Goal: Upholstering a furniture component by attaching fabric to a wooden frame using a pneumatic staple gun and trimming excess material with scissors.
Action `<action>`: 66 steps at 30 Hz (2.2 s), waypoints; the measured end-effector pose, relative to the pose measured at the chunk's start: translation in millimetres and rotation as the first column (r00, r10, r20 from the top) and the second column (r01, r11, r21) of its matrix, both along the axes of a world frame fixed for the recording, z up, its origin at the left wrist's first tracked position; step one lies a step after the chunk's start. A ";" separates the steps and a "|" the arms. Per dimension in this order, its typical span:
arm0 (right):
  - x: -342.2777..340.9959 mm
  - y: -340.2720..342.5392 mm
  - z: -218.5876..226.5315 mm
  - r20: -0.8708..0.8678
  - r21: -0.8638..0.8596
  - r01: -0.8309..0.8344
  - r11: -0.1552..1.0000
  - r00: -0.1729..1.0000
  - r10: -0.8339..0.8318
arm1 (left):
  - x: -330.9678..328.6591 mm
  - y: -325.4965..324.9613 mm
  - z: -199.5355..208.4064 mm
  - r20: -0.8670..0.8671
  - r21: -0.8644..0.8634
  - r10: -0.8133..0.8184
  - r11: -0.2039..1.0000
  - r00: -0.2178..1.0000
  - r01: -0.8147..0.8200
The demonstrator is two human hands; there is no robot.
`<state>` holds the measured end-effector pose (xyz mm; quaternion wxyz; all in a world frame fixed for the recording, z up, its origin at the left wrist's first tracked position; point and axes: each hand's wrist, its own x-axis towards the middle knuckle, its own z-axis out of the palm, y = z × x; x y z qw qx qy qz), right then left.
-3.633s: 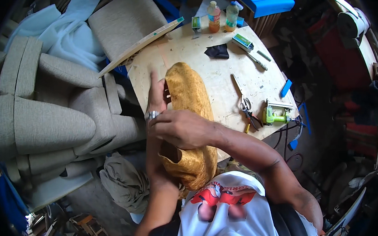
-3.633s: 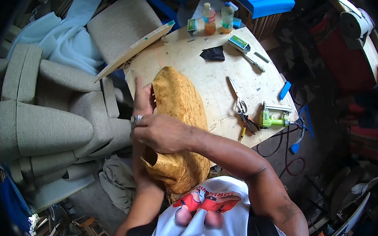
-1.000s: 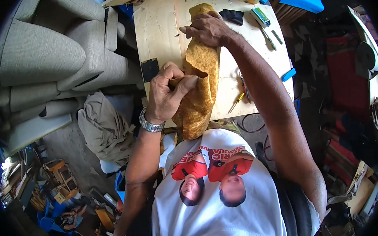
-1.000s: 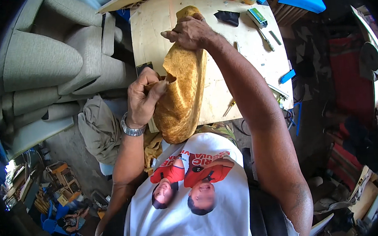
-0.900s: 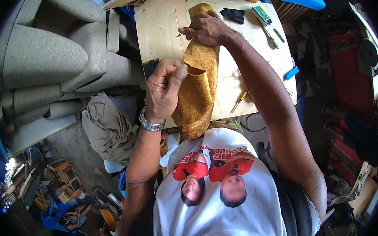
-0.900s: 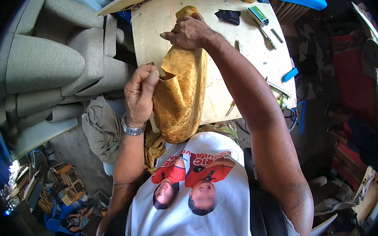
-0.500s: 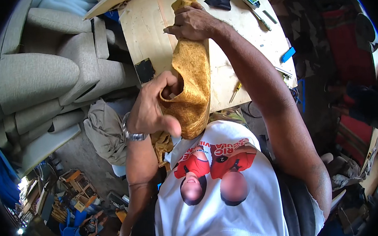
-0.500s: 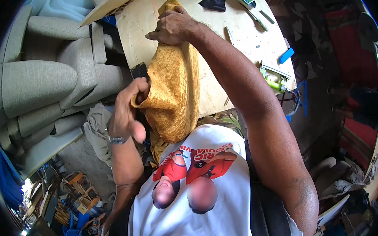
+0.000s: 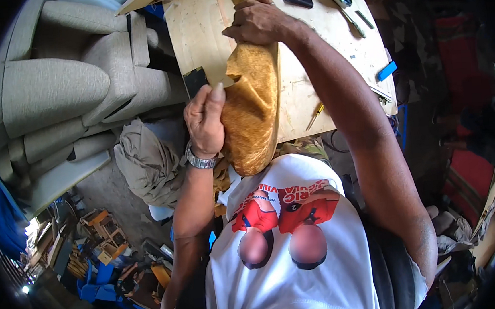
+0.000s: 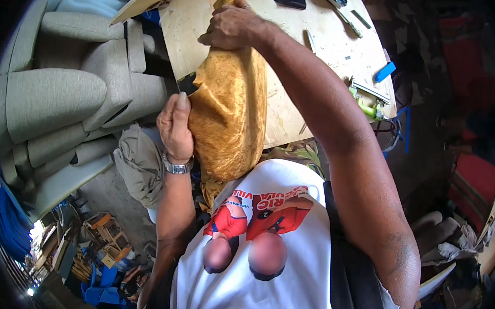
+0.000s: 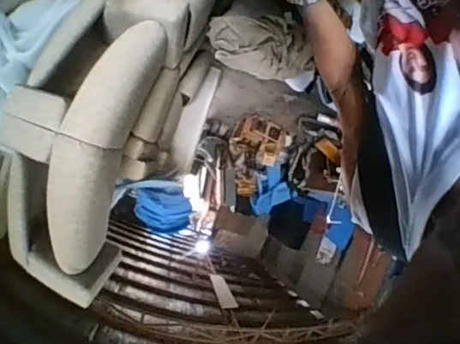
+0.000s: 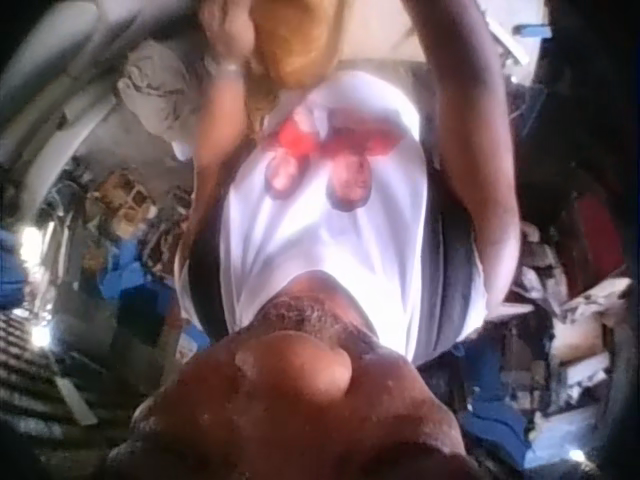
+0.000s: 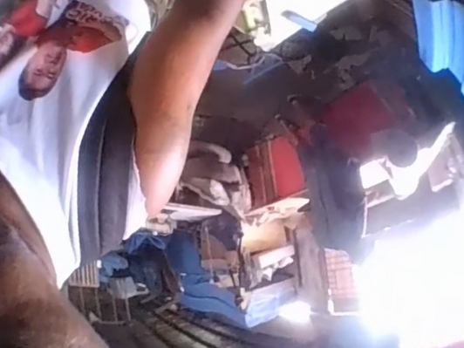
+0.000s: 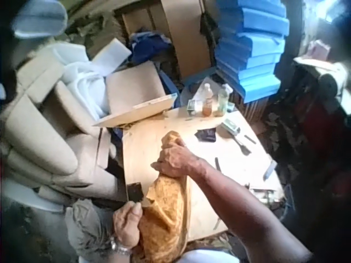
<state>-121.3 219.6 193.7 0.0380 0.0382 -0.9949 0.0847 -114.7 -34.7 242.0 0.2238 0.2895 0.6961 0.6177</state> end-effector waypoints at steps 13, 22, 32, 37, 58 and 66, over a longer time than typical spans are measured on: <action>69.8 -25.6 -90.0 -0.153 -0.982 -0.019 0.189 0.675 -0.722 | 0.4 -34.7 -81.4 0.590 0.363 -0.148 0.927 0.794 -0.097; 100.5 -133.8 -83.7 0.414 -0.850 0.120 -0.513 0.753 -0.511 | 12.4 -24.4 -63.7 0.488 0.374 -0.108 0.922 0.866 -0.096; 102.2 -143.3 22.8 0.210 -0.956 0.023 -0.291 0.745 -0.633 | 13.9 -26.4 -79.9 0.239 0.239 0.057 0.964 0.969 -0.115; 108.7 -147.7 35.1 0.152 -0.987 0.153 -0.055 0.745 -0.650 | 20.3 -21.2 -56.6 0.423 0.367 -0.068 0.924 0.903 -0.102; 101.7 -154.7 39.7 0.148 -0.988 0.068 -0.140 0.697 -0.702 | 8.5 -30.5 -48.1 0.474 0.361 -0.272 0.927 0.837 0.097; 127.5 -121.5 -123.1 0.327 -0.860 0.034 -0.509 0.803 -0.498 | 37.4 -22.5 -45.7 0.384 0.218 -0.013 0.973 0.923 -0.077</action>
